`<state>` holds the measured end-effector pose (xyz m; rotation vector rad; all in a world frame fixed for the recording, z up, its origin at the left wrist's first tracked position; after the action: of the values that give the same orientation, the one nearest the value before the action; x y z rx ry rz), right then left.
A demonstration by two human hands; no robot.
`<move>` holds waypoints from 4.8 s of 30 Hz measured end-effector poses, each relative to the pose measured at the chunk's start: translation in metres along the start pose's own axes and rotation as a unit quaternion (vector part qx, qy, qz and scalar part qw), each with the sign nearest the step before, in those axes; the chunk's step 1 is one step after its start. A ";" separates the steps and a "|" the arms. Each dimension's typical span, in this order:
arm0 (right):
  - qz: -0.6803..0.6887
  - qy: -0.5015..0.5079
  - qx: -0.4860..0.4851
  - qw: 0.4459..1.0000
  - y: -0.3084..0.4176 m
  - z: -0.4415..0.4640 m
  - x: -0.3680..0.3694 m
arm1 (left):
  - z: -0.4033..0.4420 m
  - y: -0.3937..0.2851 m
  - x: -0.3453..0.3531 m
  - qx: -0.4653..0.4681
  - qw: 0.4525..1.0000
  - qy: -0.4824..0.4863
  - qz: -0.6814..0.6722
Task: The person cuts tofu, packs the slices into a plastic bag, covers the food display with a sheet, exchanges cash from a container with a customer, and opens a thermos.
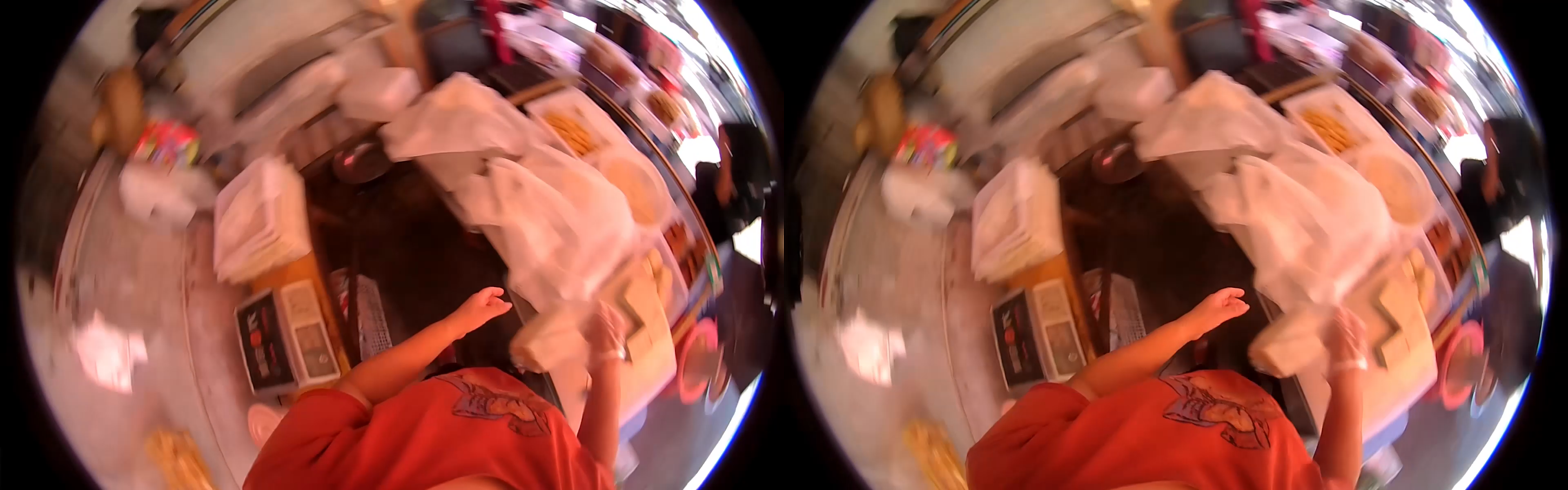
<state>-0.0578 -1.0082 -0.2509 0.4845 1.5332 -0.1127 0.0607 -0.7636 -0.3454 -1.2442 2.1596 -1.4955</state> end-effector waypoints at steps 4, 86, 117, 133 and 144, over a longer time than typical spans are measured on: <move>-0.107 -0.032 -0.042 0.993 0.032 0.022 0.011 | -0.118 -0.031 -0.143 0.219 0.952 -0.212 -0.022; 0.591 -0.355 0.582 0.431 0.015 -0.009 -0.031 | 0.153 -0.135 0.195 -0.534 0.709 0.415 -0.200; 0.080 -0.489 0.428 0.756 0.056 0.012 -0.046 | 0.126 -0.150 0.175 -0.369 0.774 0.491 -0.153; -0.077 -0.399 0.387 0.828 0.065 0.014 -0.066 | 0.130 -0.190 0.162 0.136 0.730 0.609 0.280; 0.489 -0.461 0.476 0.567 0.039 -0.031 -0.005 | 0.221 -0.174 0.102 -0.256 0.895 0.365 0.012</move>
<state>-0.0726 -0.9631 -0.2364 1.7517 -0.1386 -0.2676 0.2214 -1.0048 -0.2695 -0.8223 3.2050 -1.6136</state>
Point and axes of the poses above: each hand's wrist, its own z-axis towards the middle knuckle, its own x-axis out of the palm, y = z × x, the point moved 3 cm from there along z, towards the middle knuckle, and after that the axes turned 10 degrees about -z, right-handed, at the moved point
